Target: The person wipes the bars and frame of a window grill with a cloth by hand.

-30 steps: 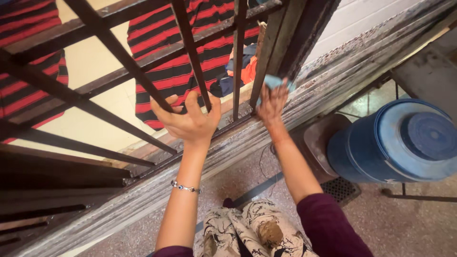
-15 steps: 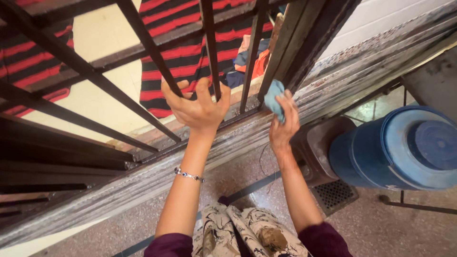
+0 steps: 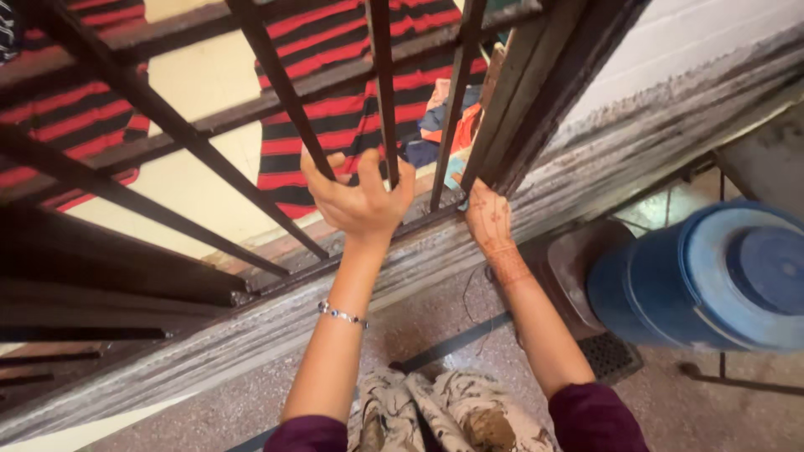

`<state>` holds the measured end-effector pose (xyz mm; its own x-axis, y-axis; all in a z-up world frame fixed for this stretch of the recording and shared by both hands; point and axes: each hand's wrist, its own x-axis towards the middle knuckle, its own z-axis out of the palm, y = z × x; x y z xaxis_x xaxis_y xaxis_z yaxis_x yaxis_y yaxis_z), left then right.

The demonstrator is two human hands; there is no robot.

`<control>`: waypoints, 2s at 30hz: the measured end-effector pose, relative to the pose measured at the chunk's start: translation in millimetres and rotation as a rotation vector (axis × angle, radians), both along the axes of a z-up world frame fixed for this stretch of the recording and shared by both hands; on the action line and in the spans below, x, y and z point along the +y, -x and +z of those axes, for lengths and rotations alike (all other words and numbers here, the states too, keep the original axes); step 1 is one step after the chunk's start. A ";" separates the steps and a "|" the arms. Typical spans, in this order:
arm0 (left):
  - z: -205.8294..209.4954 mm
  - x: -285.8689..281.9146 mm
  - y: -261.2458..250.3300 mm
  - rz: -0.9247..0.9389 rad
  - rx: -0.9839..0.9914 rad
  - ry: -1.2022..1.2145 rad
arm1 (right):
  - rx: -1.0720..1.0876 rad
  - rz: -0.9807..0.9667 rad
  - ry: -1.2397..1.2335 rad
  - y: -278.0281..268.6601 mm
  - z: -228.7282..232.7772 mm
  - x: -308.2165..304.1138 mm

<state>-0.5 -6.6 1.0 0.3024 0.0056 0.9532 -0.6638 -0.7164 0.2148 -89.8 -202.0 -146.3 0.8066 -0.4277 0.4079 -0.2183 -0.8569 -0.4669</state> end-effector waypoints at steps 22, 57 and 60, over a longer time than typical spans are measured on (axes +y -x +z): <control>-5.4 0.7 -0.7 -0.053 0.025 0.005 | -0.139 0.081 -0.074 8.1 20.7 60.1; 29.7 123.9 -7.8 -0.033 -0.225 -0.560 | -0.183 0.228 -0.018 54.3 48.4 136.5; 26.0 118.4 -35.4 -0.047 -0.356 -0.584 | -0.018 0.167 -0.023 30.9 34.6 161.2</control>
